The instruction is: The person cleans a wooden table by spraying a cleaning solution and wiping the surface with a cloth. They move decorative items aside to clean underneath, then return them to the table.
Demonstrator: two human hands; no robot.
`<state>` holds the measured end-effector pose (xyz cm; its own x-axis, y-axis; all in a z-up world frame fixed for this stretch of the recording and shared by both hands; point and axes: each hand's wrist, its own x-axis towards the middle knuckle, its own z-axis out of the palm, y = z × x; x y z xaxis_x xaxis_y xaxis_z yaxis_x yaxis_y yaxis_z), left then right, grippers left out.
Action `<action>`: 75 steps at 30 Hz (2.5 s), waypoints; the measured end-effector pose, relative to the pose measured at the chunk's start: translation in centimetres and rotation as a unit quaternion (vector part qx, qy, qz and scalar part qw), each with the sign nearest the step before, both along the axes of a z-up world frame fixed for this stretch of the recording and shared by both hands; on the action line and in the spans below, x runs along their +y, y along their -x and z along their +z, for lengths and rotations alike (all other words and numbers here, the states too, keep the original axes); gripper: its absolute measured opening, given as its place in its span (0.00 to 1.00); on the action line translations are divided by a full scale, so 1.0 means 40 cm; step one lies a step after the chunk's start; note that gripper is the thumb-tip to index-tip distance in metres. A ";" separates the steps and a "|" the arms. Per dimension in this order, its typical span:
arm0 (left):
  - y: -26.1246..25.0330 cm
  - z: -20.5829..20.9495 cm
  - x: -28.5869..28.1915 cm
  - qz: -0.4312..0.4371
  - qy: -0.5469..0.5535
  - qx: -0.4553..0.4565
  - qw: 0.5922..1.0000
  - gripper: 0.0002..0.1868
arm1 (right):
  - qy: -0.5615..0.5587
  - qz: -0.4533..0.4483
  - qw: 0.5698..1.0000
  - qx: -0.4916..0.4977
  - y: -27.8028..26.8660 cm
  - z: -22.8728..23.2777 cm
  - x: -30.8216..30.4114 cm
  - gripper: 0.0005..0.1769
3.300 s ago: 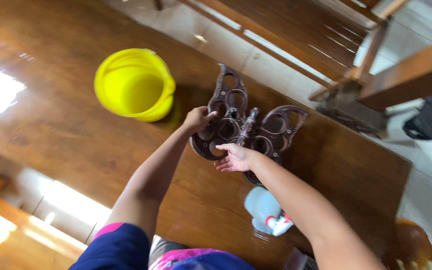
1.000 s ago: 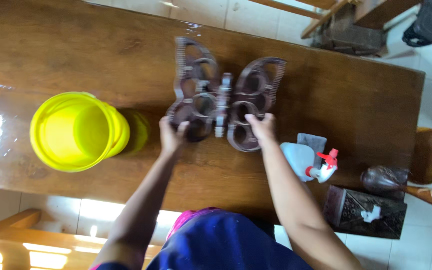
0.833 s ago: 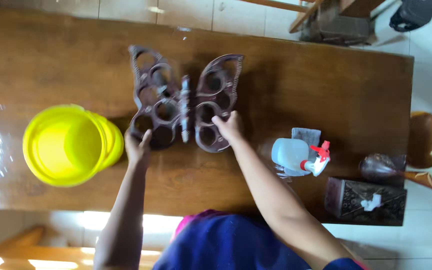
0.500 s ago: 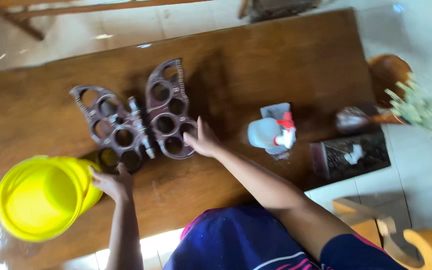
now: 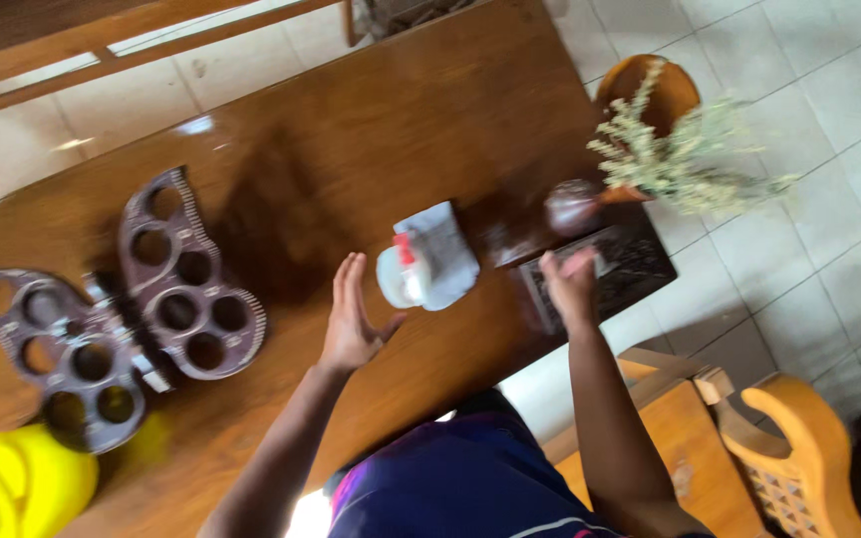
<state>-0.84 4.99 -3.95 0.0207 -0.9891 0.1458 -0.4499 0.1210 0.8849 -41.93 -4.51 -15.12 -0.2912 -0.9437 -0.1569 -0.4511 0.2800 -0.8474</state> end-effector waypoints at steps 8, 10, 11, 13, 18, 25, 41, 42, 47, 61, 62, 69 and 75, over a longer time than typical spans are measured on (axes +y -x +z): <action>0.211 -0.127 -0.093 0.111 0.003 0.102 0.989 0.50 | 0.220 -0.032 0.975 -0.019 0.191 -0.073 -0.431 0.37; 0.244 -0.146 -0.103 0.191 -0.081 0.110 0.972 0.41 | 0.181 0.050 0.982 -0.024 0.192 -0.105 -0.470 0.31; 0.254 -0.148 -0.100 0.230 -0.123 0.116 0.959 0.36 | 0.121 0.068 0.989 -0.046 0.172 -0.119 -0.485 0.31; 0.263 -0.139 -0.092 0.275 -0.066 0.115 0.952 0.33 | 0.000 0.112 0.990 -0.085 0.071 -0.148 -0.524 0.32; 0.230 -0.058 -0.002 0.345 -0.031 0.172 0.922 0.31 | 0.067 0.299 0.952 0.025 -0.393 -0.185 -0.580 0.37; 0.193 0.038 0.157 0.386 -0.080 0.220 0.892 0.31 | 0.130 0.497 0.818 -0.258 -1.120 -0.179 -0.394 0.16; 0.090 0.041 0.180 0.253 -0.088 0.211 0.940 0.27 | 0.201 0.542 0.773 0.262 -0.687 -0.116 -0.182 0.39; 0.092 0.039 0.158 0.220 -0.066 0.175 0.957 0.26 | 0.161 0.536 0.761 0.327 -0.621 -0.139 -0.184 0.38; 0.145 0.039 -0.010 0.117 -0.256 0.229 0.932 0.20 | 0.083 0.597 0.707 0.369 -0.297 -0.220 -0.282 0.46; 0.403 -0.002 -0.546 0.216 -0.326 0.179 0.903 0.26 | 0.099 0.423 0.814 0.385 0.236 -0.307 -0.750 0.53; 0.409 -0.005 -0.570 0.225 -0.330 0.184 0.898 0.26 | 0.086 0.378 0.845 0.369 0.245 -0.310 -0.731 0.52; 0.405 -0.063 -0.667 0.250 -0.367 0.221 0.868 0.24 | 0.104 0.313 0.860 0.390 0.036 -0.299 -0.867 0.52; 0.372 -0.074 -0.679 0.276 -0.369 0.273 0.845 0.22 | 0.237 0.595 0.722 0.262 -0.521 -0.287 -0.920 0.52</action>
